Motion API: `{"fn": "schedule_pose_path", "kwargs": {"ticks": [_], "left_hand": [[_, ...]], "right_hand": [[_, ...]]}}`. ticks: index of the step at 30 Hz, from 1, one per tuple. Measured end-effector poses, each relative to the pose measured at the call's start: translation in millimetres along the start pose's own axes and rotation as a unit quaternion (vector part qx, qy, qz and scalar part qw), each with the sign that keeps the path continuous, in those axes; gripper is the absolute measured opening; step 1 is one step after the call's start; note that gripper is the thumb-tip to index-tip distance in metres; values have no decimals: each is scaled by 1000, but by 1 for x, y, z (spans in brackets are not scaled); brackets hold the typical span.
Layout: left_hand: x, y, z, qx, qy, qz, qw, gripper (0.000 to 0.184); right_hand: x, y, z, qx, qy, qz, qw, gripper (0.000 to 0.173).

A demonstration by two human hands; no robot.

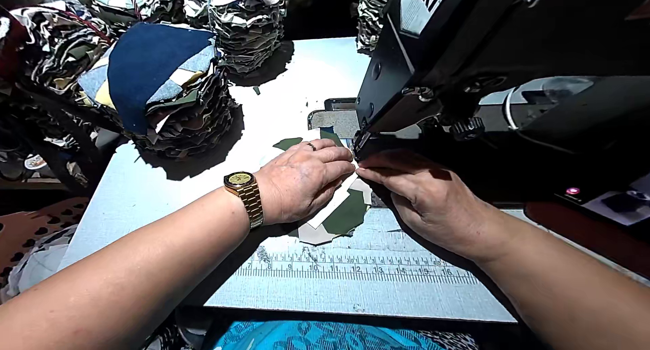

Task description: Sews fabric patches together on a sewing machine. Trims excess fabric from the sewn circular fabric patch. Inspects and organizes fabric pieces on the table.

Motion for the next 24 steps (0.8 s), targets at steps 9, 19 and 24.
{"fn": "schedule_pose_path", "kwargs": {"ticks": [9, 19, 24], "left_hand": [[-5, -3, -3, -9, 11, 2, 1000, 41], [0, -7, -2, -19, 32, -3, 999, 36], [4, -2, -3, -41, 19, -3, 999, 31]], "right_hand": [[-1, 3, -1, 17, 31, 4, 999, 30], [-2, 3, 1, 0, 30, 1, 1000, 30], [-1, 3, -2, -6, 26, 3, 1000, 30]]}}
Point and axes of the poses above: each hand's wrist, its own z-axis towards the middle knuckle, its own x-axis out of the back of the hand, y = z × x, the point moved 2 cm from there along z, towards the middle knuckle, and after that the axes turned 9 degrees about -x, right-handed, at the moved point
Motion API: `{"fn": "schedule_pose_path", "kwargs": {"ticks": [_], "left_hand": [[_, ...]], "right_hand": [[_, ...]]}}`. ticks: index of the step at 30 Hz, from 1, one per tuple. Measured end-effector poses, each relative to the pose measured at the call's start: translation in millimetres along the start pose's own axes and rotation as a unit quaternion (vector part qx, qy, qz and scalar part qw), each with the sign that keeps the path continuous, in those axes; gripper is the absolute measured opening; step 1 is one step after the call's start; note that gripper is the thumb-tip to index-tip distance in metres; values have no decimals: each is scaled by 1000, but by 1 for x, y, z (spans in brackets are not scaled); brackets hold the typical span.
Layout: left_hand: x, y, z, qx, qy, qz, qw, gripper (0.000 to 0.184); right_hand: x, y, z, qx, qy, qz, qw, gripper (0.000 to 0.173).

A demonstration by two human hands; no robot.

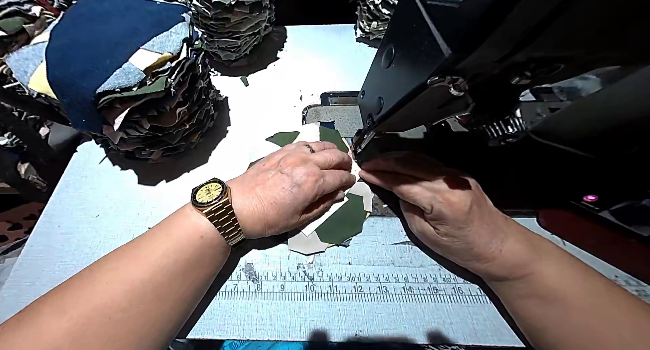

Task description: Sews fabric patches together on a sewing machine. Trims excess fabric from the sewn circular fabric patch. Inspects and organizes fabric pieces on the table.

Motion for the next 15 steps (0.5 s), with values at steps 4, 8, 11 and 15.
{"fn": "schedule_pose_path", "kwargs": {"ticks": [4, 8, 11, 15], "left_hand": [[-3, -4, -1, 0, 4, -20, 1000, 33], [-5, -7, -3, 3, 1, -19, 1000, 36], [-6, -8, -3, 6, 0, -21, 1000, 38], [-6, -9, -3, 11, 1, -22, 1000, 38]], "right_hand": [[0, 0, 1, -3, 1, -3, 1000, 31], [0, -1, 2, -2, 2, 0, 1000, 30], [-1, -1, 2, -3, 6, -5, 1000, 30], [-1, 0, 1, -6, 5, -8, 1000, 32]]}}
Point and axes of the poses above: each hand's wrist, its own z-axis towards the middle knuckle, its own x-axis out of the back of the hand, y = z × x, the point moved 2 cm from there along z, towards the middle knuckle, and after that the axes turned 9 degrees about -x, right-handed, at the moved point
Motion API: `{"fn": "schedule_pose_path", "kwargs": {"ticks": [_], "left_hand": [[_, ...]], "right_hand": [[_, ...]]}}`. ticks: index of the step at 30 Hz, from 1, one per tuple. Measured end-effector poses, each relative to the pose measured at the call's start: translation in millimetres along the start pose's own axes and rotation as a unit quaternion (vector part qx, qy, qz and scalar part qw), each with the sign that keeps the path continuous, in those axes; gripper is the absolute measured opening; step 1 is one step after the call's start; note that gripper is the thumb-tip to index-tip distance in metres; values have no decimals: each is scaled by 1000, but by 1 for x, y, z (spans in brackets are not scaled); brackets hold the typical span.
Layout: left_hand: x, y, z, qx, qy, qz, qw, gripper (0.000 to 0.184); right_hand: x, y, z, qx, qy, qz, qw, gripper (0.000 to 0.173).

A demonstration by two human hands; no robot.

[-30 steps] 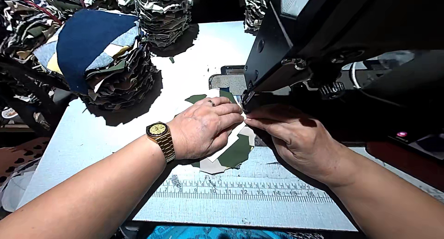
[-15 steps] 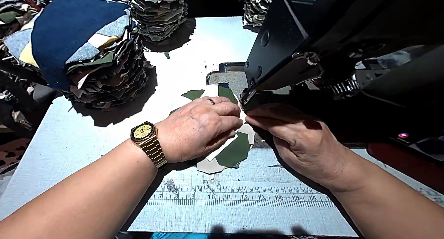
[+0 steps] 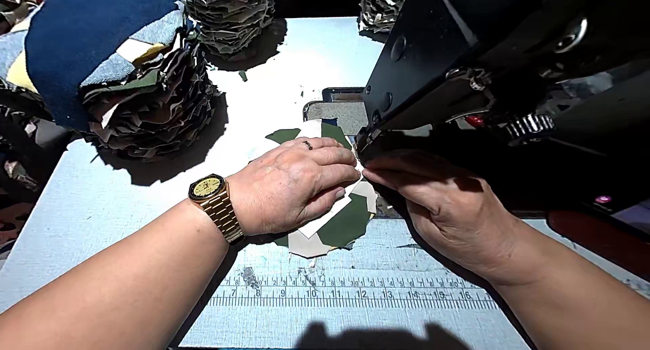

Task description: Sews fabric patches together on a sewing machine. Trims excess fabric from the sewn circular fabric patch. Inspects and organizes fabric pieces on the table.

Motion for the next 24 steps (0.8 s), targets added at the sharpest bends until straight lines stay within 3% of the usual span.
{"fn": "schedule_pose_path", "kwargs": {"ticks": [12, 17, 21, 24], "left_hand": [[0, -7, 2, 13, 2, 8, 1000, 39], [1, -11, 4, 19, 1, 18, 1000, 40], [9, -4, 4, -16, 45, 7, 999, 34], [13, 1, 5, -54, 30, -8, 998, 28]], "right_hand": [[0, 4, 2, -27, -20, -10, 999, 37], [7, 4, 3, -13, 48, 16, 999, 32], [11, -2, 1, 25, 37, 49, 998, 27], [9, -3, -2, 35, 1, 55, 998, 29]]}}
Point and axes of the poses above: each hand's wrist, its own z-axis towards the middle knuckle, its own x-axis out of the back of the hand, y = z × x, the point moved 2 cm from there along z, towards the middle knuckle, and after that the axes turned 9 degrees about -x, right-handed, at the moved point
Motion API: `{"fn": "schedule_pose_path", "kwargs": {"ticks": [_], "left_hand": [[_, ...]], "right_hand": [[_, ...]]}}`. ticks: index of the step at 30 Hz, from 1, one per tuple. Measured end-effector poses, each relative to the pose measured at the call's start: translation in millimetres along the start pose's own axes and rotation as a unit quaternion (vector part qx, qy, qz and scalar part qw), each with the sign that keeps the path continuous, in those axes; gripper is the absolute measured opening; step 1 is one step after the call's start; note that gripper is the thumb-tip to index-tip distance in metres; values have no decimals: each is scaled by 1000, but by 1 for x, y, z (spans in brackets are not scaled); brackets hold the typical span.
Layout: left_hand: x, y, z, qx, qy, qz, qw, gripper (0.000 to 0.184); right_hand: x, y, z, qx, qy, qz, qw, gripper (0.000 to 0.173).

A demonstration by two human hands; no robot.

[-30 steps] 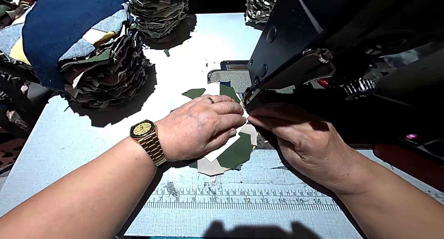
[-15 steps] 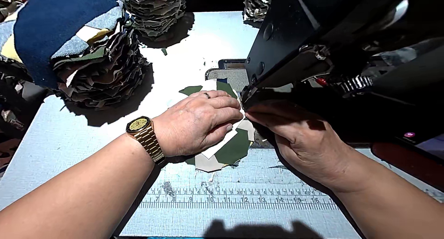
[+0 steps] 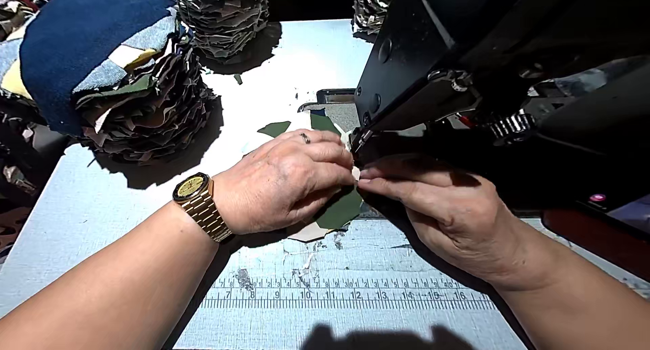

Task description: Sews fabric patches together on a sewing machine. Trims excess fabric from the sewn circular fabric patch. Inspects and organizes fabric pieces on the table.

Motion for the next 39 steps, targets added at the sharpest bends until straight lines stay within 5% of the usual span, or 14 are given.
{"fn": "schedule_pose_path", "kwargs": {"ticks": [39], "left_hand": [[-14, -12, -1, 86, -13, 37, 996, 37]], "right_hand": [[-9, 2, 4, -16, -2, -42, 999, 30]]}}
Point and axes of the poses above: each hand's wrist, its own z-axis towards the middle knuckle, its own x-axis out of the back of the hand, y = z × x, the point moved 2 cm from there along z, towards the middle knuckle, and after that the axes turned 9 degrees about -x, right-handed, at the moved point
